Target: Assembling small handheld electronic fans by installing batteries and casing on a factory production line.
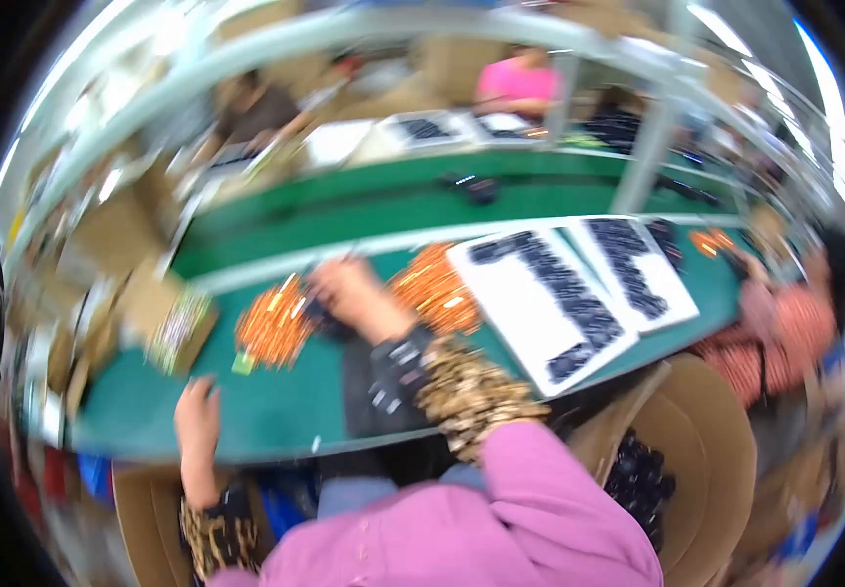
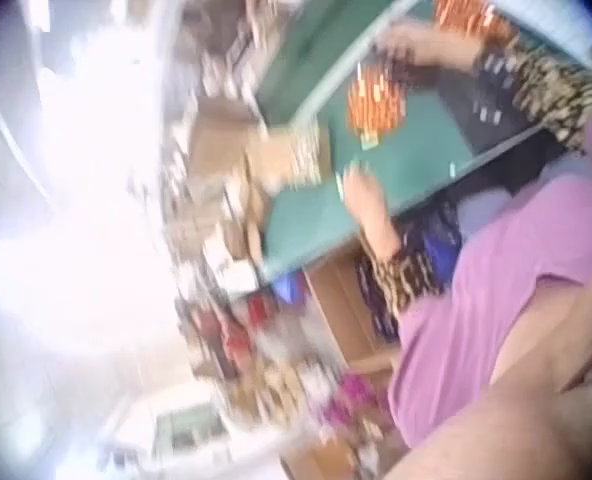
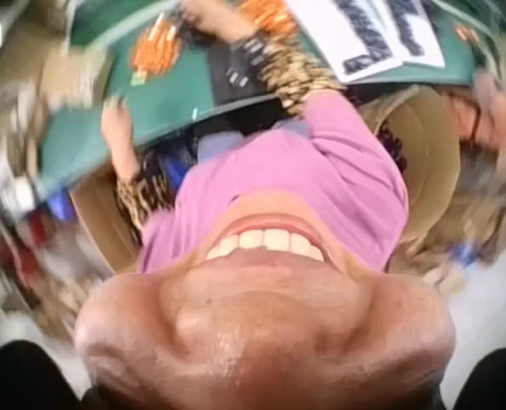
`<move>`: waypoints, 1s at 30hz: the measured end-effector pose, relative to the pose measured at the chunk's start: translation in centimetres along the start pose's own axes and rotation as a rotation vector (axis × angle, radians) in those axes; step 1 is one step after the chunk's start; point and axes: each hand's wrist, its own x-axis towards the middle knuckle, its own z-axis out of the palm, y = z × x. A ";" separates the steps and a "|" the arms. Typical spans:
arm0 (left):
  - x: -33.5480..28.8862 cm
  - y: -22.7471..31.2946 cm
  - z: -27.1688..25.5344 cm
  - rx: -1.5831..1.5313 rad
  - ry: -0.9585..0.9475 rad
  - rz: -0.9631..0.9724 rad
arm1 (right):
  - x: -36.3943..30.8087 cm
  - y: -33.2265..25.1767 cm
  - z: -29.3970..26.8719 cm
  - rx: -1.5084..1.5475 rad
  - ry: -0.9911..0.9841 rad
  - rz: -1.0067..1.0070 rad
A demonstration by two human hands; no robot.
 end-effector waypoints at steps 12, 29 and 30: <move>2.4 -12.9 10.4 0.549 0.061 0.116 | -4.5 -2.1 -1.3 0.215 0.042 0.295; 1.1 9.4 1.8 -0.586 -0.286 0.138 | -17.9 -2.3 2.6 -1.475 0.257 -0.482; 0.4 10.5 2.5 -0.604 -0.299 0.180 | -18.2 -1.2 3.2 -1.291 0.105 -0.399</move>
